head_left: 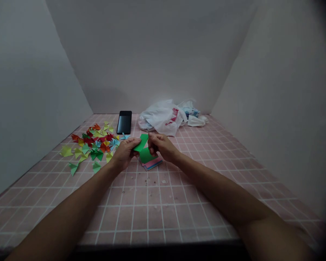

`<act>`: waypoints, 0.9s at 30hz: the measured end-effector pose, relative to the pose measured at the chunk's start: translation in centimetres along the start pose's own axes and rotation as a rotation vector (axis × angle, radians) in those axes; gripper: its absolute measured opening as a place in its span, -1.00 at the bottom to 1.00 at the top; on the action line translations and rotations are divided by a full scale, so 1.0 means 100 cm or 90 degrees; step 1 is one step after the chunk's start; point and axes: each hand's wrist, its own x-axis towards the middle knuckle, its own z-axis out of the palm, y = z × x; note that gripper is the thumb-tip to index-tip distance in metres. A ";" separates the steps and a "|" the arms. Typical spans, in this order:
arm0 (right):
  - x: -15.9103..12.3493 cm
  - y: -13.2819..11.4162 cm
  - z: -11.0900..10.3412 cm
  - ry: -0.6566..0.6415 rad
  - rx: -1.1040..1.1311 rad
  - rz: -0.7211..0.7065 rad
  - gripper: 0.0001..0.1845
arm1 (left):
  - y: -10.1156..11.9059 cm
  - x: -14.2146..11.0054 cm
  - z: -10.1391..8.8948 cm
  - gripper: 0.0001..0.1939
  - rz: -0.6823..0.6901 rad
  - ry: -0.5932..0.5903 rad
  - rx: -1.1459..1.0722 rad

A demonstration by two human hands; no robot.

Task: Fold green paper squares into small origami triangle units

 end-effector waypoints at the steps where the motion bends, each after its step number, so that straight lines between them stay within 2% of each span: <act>1: -0.001 0.001 0.002 -0.013 -0.003 0.000 -0.35 | 0.000 0.000 0.001 -0.58 -0.003 -0.002 -0.012; 6: -0.003 0.007 0.012 -0.063 -0.015 0.007 -0.35 | 0.000 -0.003 0.004 -0.63 -0.021 -0.026 -0.060; 11: -0.005 0.009 0.017 -0.087 -0.051 0.011 -0.33 | -0.005 -0.001 0.001 -0.65 -0.033 0.015 -0.098; 14: -0.005 0.011 0.017 -0.097 -0.053 0.014 -0.33 | -0.008 0.001 0.000 -0.67 -0.038 0.014 -0.108; 16: -0.004 0.013 0.016 -0.082 -0.040 -0.005 -0.32 | -0.008 0.000 0.000 -0.68 -0.039 -0.009 -0.114; 18: -0.002 0.012 0.014 -0.035 -0.010 -0.045 -0.35 | -0.006 -0.001 0.002 -0.66 -0.050 -0.040 -0.126; 21: 0.000 0.007 0.009 0.041 0.030 -0.118 -0.44 | -0.002 -0.004 0.005 -0.61 -0.102 -0.057 -0.155; 24: 0.002 0.000 0.004 0.017 0.024 -0.144 -0.41 | 0.002 -0.006 0.006 -0.65 -0.174 -0.061 -0.175; 27: 0.003 -0.001 0.000 -0.008 -0.021 -0.137 -0.63 | 0.004 -0.007 0.006 -0.67 -0.227 -0.073 -0.182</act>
